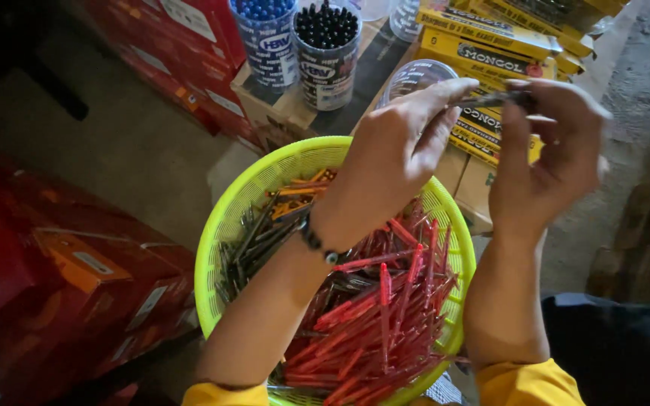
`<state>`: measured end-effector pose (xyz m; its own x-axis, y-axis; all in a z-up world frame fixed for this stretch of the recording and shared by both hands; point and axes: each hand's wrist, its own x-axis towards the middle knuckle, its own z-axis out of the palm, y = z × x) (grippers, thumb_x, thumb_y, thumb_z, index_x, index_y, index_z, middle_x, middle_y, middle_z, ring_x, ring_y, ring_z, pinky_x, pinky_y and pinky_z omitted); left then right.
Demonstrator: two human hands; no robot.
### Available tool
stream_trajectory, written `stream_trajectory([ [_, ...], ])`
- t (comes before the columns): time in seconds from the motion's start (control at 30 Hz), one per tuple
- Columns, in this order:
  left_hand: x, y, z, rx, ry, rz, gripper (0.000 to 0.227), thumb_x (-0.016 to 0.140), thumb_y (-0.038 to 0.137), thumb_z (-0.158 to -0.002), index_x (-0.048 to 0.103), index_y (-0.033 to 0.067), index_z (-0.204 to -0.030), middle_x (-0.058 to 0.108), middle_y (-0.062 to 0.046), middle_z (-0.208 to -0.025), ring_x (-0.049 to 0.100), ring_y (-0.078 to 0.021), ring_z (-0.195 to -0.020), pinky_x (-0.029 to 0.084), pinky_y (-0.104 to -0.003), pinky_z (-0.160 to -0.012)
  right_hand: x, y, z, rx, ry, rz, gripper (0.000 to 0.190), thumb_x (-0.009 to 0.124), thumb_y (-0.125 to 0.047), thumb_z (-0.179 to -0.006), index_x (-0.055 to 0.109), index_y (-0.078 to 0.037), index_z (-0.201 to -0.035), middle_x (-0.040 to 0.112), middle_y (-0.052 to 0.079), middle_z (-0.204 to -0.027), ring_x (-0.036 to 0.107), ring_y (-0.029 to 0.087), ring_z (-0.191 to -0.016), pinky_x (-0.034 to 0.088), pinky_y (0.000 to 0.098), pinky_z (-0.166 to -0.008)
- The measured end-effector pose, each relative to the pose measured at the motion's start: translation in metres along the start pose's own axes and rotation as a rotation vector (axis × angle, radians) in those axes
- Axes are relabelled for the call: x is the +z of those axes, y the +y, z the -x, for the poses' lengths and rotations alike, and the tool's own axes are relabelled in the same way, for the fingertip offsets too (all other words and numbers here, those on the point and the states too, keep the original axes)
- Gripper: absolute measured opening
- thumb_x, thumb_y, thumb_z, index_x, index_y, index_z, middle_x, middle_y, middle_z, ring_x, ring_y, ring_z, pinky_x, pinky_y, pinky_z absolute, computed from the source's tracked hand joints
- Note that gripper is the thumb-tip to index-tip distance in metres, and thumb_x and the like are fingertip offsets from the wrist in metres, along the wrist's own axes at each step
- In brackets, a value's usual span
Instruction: The person sorts red and black pens from a yellow basket into clear plastic cups. They pick up pens from the basket, remove the caps, and place the pens into the cups.
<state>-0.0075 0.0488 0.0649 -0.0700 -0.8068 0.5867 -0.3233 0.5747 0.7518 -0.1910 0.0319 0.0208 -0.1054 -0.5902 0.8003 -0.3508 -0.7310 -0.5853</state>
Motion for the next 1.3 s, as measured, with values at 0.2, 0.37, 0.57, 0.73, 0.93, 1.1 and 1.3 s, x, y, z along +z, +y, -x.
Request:
stream_trajectory([
  [0.2, 0.033, -0.053, -0.004, -0.115, -0.081, -0.069, 0.03, 0.059, 0.014, -0.101, 0.065, 0.0061, -0.129, 0.073, -0.02, -0.115, 0.072, -0.0378, -0.106, 0.058, -0.043, -0.088, 0.01, -0.001, -0.011, 0.029, -0.209, 0.247, 0.016, 0.077, 0.005, -0.105, 0.074, -0.002, -0.12, 0.075, 0.009, -0.113, 0.072, 0.013, -0.098, 0.059, 0.0258, -0.081],
  [0.37, 0.03, -0.07, -0.004, -0.203, -0.161, -0.237, 0.025, 0.054, 0.018, -0.101, 0.068, 0.009, -0.119, 0.074, -0.021, -0.103, 0.072, -0.0397, -0.097, 0.056, -0.049, -0.083, 0.015, 0.001, -0.012, 0.072, -0.341, 0.305, 0.015, 0.078, -0.001, -0.101, 0.075, -0.005, -0.116, 0.075, 0.01, -0.105, 0.07, 0.018, -0.086, 0.057, 0.0294, -0.075],
  [0.57, 0.025, -0.082, -0.008, -0.288, -0.372, -0.494, 0.025, 0.051, 0.027, -0.102, 0.068, 0.0102, -0.107, 0.074, -0.021, -0.097, 0.071, -0.0418, -0.093, 0.055, -0.054, -0.081, 0.017, 0.004, -0.011, 0.161, -0.474, 0.319, 0.011, 0.075, -0.009, -0.101, 0.075, -0.006, -0.112, 0.074, 0.012, -0.098, 0.069, 0.02, -0.077, 0.056, 0.0321, -0.069],
  [0.73, 0.026, -0.084, -0.01, -0.329, -0.442, -0.479, 0.026, 0.05, 0.028, -0.1, 0.069, 0.0122, -0.107, 0.073, -0.022, -0.097, 0.07, -0.043, -0.094, 0.054, -0.055, -0.081, 0.017, 0.007, -0.01, 0.191, -0.556, 0.33, 0.012, 0.073, -0.01, -0.1, 0.075, -0.005, -0.11, 0.072, 0.013, -0.092, 0.068, 0.022, -0.072, 0.056, 0.034, -0.068],
  [0.93, 0.029, -0.082, -0.002, -0.338, -0.458, -0.433, 0.023, 0.05, 0.022, -0.101, 0.067, 0.0084, -0.108, 0.072, -0.025, -0.099, 0.071, -0.0427, -0.096, 0.056, -0.054, -0.081, 0.016, 0.007, -0.008, 0.139, -0.622, 0.341, 0.013, 0.072, -0.009, -0.098, 0.075, -0.004, -0.109, 0.07, 0.015, -0.092, 0.069, 0.025, -0.073, 0.055, 0.0352, -0.068],
  [1.1, 0.03, -0.074, 0.015, -0.276, -0.43, -0.445, 0.016, 0.055, 0.012, -0.092, 0.065, 0.0039, -0.103, 0.072, -0.025, -0.098, 0.07, -0.0441, -0.093, 0.057, -0.053, -0.077, 0.011, 0.009, -0.008, 0.182, -0.502, 0.312, 0.011, 0.073, -0.007, -0.101, 0.075, -0.003, -0.111, 0.071, 0.014, -0.098, 0.071, 0.019, -0.076, 0.057, 0.0322, -0.069],
  [1.3, 0.034, -0.094, 0.022, -0.192, -0.378, -0.346, 0.015, 0.056, 0.014, -0.097, 0.066, 0.0025, -0.1, 0.072, -0.023, -0.099, 0.07, -0.0428, -0.094, 0.056, -0.052, -0.081, 0.006, 0.017, -0.008, 0.25, -0.31, 0.305, 0.018, 0.076, -0.008, -0.103, 0.072, -0.003, -0.121, 0.066, 0.014, -0.111, 0.072, 0.019, -0.089, 0.061, 0.0291, -0.071],
])
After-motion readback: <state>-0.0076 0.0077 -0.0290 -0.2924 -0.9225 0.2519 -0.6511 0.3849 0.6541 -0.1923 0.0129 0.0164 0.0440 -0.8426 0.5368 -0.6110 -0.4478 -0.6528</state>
